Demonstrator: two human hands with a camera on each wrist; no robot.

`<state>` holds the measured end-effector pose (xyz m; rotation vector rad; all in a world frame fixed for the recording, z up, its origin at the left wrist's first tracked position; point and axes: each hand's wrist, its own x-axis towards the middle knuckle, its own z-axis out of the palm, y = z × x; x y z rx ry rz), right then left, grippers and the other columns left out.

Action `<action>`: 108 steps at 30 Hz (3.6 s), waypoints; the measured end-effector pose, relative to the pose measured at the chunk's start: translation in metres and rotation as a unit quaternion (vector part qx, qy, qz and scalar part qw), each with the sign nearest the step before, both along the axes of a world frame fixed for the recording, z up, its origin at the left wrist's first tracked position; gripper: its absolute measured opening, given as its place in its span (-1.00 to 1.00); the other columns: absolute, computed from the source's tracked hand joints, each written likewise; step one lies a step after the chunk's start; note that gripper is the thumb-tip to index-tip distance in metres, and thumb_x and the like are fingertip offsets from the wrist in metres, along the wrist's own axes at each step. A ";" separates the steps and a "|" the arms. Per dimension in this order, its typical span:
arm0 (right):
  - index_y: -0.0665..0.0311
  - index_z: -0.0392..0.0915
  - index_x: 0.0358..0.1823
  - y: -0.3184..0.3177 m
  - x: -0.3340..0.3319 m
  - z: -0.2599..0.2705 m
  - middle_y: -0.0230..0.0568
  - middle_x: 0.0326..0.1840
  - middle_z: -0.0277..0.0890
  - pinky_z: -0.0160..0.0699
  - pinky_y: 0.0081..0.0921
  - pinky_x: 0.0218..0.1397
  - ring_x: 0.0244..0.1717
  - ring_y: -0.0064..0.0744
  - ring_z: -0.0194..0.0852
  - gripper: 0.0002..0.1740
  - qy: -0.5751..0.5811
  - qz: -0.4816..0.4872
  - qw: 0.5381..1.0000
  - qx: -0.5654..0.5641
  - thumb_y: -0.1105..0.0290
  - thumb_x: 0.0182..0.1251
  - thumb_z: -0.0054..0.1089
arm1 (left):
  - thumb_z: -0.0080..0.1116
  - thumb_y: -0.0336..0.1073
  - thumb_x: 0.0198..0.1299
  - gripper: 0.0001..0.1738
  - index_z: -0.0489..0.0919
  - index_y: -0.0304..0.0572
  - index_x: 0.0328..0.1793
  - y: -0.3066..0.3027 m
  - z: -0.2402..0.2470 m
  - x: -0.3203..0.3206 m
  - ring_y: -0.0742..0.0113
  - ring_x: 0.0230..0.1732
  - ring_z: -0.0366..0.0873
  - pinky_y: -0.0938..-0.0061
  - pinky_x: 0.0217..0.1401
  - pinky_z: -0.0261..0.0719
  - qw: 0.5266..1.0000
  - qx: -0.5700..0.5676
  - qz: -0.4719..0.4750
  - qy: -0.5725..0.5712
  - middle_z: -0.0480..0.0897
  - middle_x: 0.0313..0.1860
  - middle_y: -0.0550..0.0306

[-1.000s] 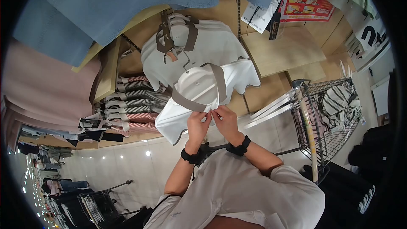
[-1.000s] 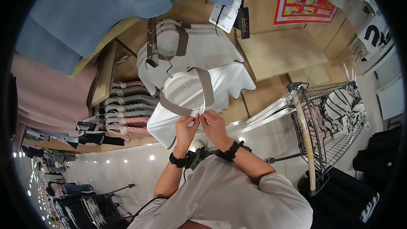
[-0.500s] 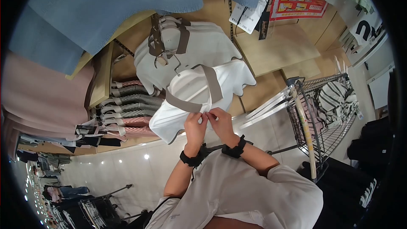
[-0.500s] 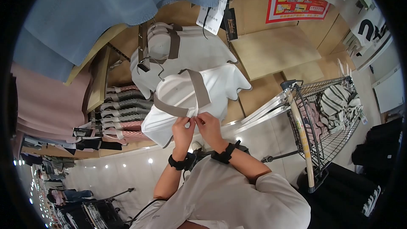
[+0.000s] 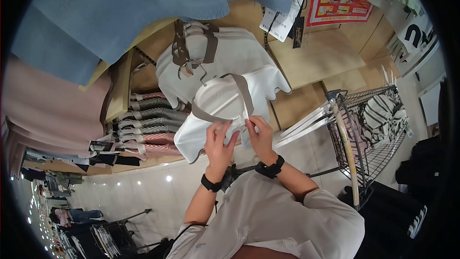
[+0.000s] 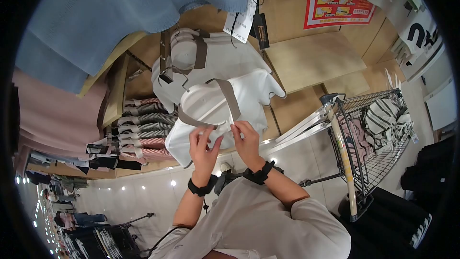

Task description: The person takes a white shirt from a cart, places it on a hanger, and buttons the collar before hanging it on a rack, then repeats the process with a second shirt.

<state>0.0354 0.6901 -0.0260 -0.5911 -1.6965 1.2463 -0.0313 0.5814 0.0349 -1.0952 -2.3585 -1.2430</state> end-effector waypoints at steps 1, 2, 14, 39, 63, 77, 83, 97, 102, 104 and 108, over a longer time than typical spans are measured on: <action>0.43 0.60 -0.21 0.000 0.001 0.001 -0.18 -0.36 0.57 0.47 -0.55 -0.33 -0.44 -0.45 0.49 -0.90 0.000 0.003 1.000 0.001 0.59 0.26 0.28 | 0.47 -0.36 0.00 -0.69 0.68 -0.25 -0.12 0.007 0.008 -0.007 0.28 -0.50 0.53 0.44 -0.44 0.51 0.997 0.004 0.003 0.074 0.61 -0.21 0.15; 0.43 0.61 -0.21 -0.001 0.001 0.003 -0.18 -0.35 0.58 0.47 -0.56 -0.33 -0.44 -0.46 0.49 -0.90 -0.006 -0.001 1.000 0.003 0.59 0.26 0.28 | 0.47 -0.36 0.00 -0.69 0.68 -0.25 -0.12 0.010 0.009 -0.013 0.28 -0.50 0.53 0.44 -0.44 0.51 0.997 0.004 0.006 0.075 0.61 -0.21 0.15; 0.47 0.61 -0.18 -0.006 -0.002 0.005 -0.18 -0.30 0.60 0.49 -0.60 -0.29 -0.41 -0.52 0.48 -0.85 0.018 0.017 1.000 -0.009 0.59 0.23 0.32 | 0.25 -0.37 0.20 -0.88 0.64 -0.30 -0.25 0.017 0.016 -0.032 -0.13 -0.33 0.59 0.15 -0.30 0.53 0.986 -0.159 0.023 0.037 0.52 -0.28 -0.06; 0.44 0.61 -0.17 -0.014 -0.005 0.023 -0.05 -0.25 0.60 0.55 -0.48 -0.26 -0.33 -0.22 0.61 -0.84 0.023 0.024 0.998 0.045 0.67 0.21 0.28 | 0.13 -0.50 0.24 -0.92 0.58 -0.40 -0.22 0.019 0.021 -0.016 -0.13 -0.32 0.54 0.22 -0.27 0.50 0.991 -0.096 -0.075 -0.053 0.49 -0.26 -0.11; 0.39 0.55 0.09 0.013 0.023 0.010 -0.06 0.01 0.50 0.53 -0.30 -0.05 -0.06 -0.10 0.52 -0.60 -0.069 0.136 0.981 0.120 0.64 0.17 0.24 | 0.38 -0.33 0.04 -0.77 0.54 -0.27 -0.45 -0.011 0.001 -0.039 0.05 -0.39 0.53 0.28 -0.39 0.49 0.988 -0.147 -0.047 -0.002 0.45 -0.37 0.06; 0.37 0.50 0.13 0.078 -0.048 0.062 0.01 -0.04 0.56 0.31 -0.16 0.18 0.03 0.03 0.46 -0.47 -0.240 0.183 0.906 0.296 0.20 0.21 0.37 | 0.25 -0.48 0.09 -0.76 0.57 -0.27 -0.08 -0.036 -0.004 -0.032 0.03 -0.19 0.55 0.23 -0.20 0.56 0.988 -0.128 -0.091 -0.007 0.43 -0.09 0.02; 0.36 0.55 -0.15 0.078 -0.069 0.054 -0.11 -0.31 0.50 0.27 -0.20 -0.03 -0.24 -0.08 0.43 -0.62 -0.213 0.107 0.917 0.319 0.23 0.16 0.40 | 0.20 -0.55 0.11 -0.62 0.55 -0.27 0.11 -0.056 0.002 -0.025 0.11 -0.26 0.58 0.31 -0.29 0.59 0.992 0.034 -0.073 -0.097 0.44 0.13 -0.04; 0.38 0.50 0.07 0.163 -0.184 0.068 -0.01 -0.14 0.65 0.50 -0.39 0.00 -0.08 -0.20 0.61 -0.65 -0.218 0.115 0.932 0.267 0.40 0.29 0.21 | 0.16 -0.54 0.16 -0.69 0.52 -0.23 0.05 -0.127 -0.036 -0.078 0.14 -0.41 0.61 0.29 -0.35 0.59 0.975 0.047 0.001 -0.216 0.47 0.05 0.05; 0.41 0.55 -0.01 0.146 -0.205 0.063 -0.17 -0.21 0.58 0.47 -0.39 -0.02 -0.18 -0.33 0.47 -0.47 -0.229 0.082 0.910 0.336 -0.01 0.37 0.20 | 0.15 -0.53 0.16 -0.71 0.52 -0.23 0.04 -0.142 -0.033 -0.105 0.11 -0.41 0.61 0.27 -0.34 0.59 0.980 0.047 0.001 -0.192 0.49 0.03 0.05; 0.41 0.56 -0.01 0.148 -0.200 0.058 -0.17 -0.23 0.58 0.47 -0.39 -0.03 -0.20 -0.35 0.47 -0.46 -0.249 0.084 0.916 0.303 -0.02 0.36 0.22 | 0.16 -0.53 0.16 -0.70 0.52 -0.22 0.04 -0.145 -0.031 -0.113 0.12 -0.40 0.62 0.27 -0.34 0.59 0.980 0.047 -0.001 -0.193 0.50 0.03 0.05; 0.29 0.57 0.09 0.146 -0.186 0.058 -0.08 -0.06 0.62 0.48 -0.33 0.06 -0.07 -0.25 0.56 -0.44 -0.292 0.089 0.912 0.275 0.01 0.25 0.35 | 0.20 -0.50 0.15 -0.69 0.54 -0.19 0.05 -0.145 -0.038 -0.119 0.16 -0.37 0.64 0.29 -0.31 0.61 0.976 0.016 -0.021 -0.217 0.50 0.04 0.03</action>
